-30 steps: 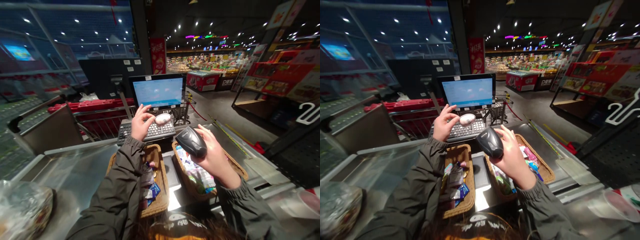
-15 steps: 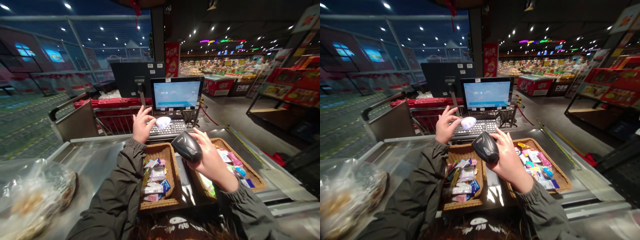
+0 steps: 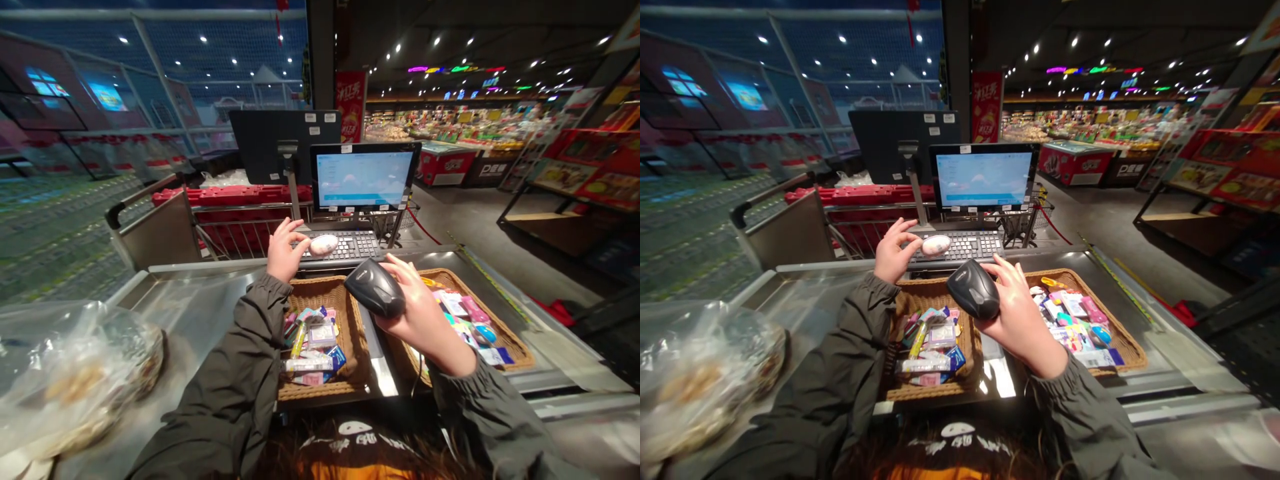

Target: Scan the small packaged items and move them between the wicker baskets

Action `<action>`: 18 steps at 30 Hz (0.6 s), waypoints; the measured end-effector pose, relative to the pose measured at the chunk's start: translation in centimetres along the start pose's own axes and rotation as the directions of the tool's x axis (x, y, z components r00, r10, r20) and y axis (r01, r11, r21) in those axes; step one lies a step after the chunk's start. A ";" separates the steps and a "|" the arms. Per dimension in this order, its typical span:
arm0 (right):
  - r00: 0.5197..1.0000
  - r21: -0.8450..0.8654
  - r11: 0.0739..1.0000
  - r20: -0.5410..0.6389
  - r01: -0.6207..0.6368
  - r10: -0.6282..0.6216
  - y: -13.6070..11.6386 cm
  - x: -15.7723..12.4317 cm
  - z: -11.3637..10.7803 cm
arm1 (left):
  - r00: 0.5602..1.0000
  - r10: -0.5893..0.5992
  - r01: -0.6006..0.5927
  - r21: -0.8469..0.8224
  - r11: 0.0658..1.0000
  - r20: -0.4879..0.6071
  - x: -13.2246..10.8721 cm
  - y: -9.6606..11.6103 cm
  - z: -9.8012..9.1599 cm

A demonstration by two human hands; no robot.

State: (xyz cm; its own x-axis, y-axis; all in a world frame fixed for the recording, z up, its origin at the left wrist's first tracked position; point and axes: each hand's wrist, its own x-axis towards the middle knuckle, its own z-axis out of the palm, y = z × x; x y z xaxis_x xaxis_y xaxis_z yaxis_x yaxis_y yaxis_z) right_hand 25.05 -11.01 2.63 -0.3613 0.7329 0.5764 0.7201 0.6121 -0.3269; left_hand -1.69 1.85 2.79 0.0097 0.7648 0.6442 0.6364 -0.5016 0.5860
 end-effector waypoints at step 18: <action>0.995 0.024 1.000 0.097 -0.007 0.005 1.0 -0.8 2.7 | 0.794 -0.356 0.188 0.358 0.915 0.493 -8.8 -7.3 3.6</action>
State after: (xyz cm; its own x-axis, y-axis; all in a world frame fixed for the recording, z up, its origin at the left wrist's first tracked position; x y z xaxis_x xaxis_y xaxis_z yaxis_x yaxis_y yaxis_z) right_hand 24.42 -10.19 -0.19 -0.4139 0.7611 0.4994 0.7079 0.6140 -0.3490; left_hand -3.65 0.23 -8.88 0.1615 0.9850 0.0601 0.8601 -0.1703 0.4808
